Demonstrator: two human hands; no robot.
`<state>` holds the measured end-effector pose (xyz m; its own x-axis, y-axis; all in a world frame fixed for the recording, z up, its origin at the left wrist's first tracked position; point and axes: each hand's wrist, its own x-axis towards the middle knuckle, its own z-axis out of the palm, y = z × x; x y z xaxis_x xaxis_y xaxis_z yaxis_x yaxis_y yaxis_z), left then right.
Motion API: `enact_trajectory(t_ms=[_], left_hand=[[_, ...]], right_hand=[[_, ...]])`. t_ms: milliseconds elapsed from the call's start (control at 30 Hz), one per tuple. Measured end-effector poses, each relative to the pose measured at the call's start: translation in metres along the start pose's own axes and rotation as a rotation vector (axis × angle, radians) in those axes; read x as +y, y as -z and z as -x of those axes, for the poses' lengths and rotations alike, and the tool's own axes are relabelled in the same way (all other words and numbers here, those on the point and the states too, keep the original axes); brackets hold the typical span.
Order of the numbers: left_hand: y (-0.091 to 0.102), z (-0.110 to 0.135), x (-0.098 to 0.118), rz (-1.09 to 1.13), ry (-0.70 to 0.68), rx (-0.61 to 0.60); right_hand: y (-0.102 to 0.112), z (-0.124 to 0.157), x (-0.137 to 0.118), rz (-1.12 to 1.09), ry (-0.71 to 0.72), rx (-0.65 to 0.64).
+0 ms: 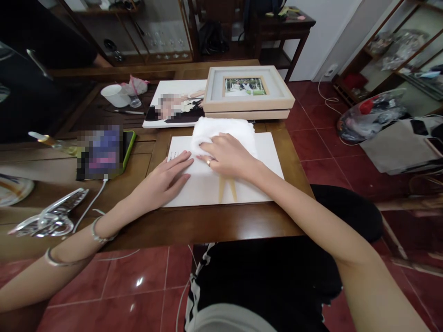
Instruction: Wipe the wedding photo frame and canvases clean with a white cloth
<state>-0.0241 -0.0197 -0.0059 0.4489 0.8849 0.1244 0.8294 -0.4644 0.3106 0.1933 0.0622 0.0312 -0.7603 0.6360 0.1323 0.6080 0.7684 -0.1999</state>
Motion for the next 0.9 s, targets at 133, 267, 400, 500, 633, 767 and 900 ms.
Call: enact_trajectory(t_ms=[133, 267, 400, 500, 633, 767, 900], left_hand=[[0.002, -0.001, 0.0, -0.004, -0.02, 0.016], [0.003, -0.001, 0.0, -0.002, -0.039, 0.036], [0.002, 0.001, -0.001, 0.007, -0.019, 0.021], [0.002, 0.002, -0.001, 0.011, -0.006, 0.01], [0.002, 0.003, -0.001, 0.016, -0.003, 0.012], [0.003, 0.003, -0.001, 0.007, -0.006, 0.013], [0.003, 0.002, 0.001, -0.009, -0.005, 0.005]], right_hand=[[-0.007, -0.035, -0.006, -0.104, 0.082, 0.011], [-0.012, -0.048, -0.008, -0.164, 0.142, -0.008], [-0.01, -0.041, 0.002, -0.217, 0.066, -0.002], [-0.004, -0.028, 0.016, -0.243, 0.015, 0.026], [0.008, -0.003, 0.04, -0.309, -0.12, 0.068], [0.02, 0.028, 0.068, -0.359, -0.265, 0.093], [0.023, 0.053, 0.091, -0.386, -0.369, 0.151]])
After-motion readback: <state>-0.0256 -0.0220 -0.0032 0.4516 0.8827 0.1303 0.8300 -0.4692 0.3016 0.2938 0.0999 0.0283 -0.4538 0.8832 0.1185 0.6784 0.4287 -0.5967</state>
